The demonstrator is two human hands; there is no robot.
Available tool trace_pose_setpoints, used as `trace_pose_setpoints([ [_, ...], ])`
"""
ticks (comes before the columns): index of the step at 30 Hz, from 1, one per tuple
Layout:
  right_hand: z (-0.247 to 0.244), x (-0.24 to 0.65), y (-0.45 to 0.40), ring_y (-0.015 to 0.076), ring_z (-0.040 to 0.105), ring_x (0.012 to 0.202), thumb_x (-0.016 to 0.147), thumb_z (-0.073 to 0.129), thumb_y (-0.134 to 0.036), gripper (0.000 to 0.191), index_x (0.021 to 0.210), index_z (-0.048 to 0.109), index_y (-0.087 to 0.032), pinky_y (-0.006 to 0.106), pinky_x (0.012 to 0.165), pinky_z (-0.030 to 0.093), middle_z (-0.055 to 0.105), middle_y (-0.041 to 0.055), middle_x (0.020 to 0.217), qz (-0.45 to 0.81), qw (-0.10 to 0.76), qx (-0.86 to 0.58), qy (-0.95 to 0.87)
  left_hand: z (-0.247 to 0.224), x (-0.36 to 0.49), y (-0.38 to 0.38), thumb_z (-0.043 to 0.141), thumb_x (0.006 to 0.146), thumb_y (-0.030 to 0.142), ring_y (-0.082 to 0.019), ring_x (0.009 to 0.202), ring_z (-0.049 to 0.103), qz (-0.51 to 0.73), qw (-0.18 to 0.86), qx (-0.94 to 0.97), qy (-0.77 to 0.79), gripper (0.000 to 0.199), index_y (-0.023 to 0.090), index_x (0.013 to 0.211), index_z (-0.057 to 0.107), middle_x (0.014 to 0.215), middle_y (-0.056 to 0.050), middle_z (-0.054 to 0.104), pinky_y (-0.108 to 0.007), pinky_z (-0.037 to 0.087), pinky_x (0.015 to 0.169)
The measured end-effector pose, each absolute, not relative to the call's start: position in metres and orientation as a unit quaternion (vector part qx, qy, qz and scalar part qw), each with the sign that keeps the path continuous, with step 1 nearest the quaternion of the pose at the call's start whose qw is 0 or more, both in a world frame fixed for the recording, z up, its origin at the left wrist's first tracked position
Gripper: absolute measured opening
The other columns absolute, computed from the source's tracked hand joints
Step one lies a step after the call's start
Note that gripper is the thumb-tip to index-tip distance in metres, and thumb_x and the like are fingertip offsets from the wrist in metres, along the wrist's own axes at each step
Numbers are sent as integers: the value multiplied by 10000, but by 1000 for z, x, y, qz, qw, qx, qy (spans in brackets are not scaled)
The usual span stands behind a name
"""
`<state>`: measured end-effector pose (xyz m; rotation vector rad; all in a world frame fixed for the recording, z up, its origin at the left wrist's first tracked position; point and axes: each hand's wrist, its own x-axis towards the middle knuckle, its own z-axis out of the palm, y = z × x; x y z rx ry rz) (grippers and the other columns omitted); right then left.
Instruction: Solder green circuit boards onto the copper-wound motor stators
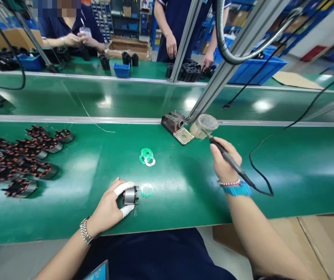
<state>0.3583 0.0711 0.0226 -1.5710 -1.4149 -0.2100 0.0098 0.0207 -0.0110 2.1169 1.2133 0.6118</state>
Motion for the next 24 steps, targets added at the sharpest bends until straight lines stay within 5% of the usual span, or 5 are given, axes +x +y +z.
trace_pose_setpoints([
  [9, 27, 373, 97, 192, 602, 684, 759, 566, -294, 170, 855, 658, -187, 339, 677, 497, 626, 45, 738, -122, 442, -637, -620, -10, 10, 21, 612, 658, 156, -218, 1012, 574, 232, 307, 802, 456, 466, 215, 1101, 481, 1078, -61, 604, -532, 245, 1047],
  [13, 18, 316, 53, 118, 565, 461, 839, 498, -238, 172, 989, 575, -204, 252, 538, 503, 593, -24, 595, 17, 456, -590, -666, -8, 11, 21, 627, 655, 173, -224, 1030, 566, 233, 316, 797, 459, 445, 216, 1079, 498, 1081, -58, 606, -518, 242, 1052],
  [16, 6, 276, 23, 118, 642, 576, 828, 512, -189, 109, 921, 555, -226, 212, 574, 528, 659, -13, 701, 120, 414, -507, -747, -6, 11, 21, 653, 641, 195, -221, 1007, 576, 238, 331, 787, 464, 432, 213, 1050, 514, 1057, -49, 617, -501, 246, 1055],
  [20, -4, 249, 5, 195, 598, 1023, 826, 491, -137, 214, 1029, 509, -203, 316, 852, 512, 658, 75, 1016, 178, 378, -391, -820, -5, 8, 20, 692, 622, 231, -225, 986, 582, 251, 381, 748, 481, 449, 202, 1032, 513, 1022, -50, 625, -474, 283, 1041],
  [24, -1, 239, 2, 172, 647, 861, 819, 526, -138, 171, 976, 536, -204, 285, 775, 538, 660, 63, 900, 180, 397, -411, -801, -5, 7, 19, 713, 624, 266, -231, 1015, 572, 269, 469, 710, 451, 535, 192, 1087, 455, 1104, -96, 584, -378, 441, 913],
])
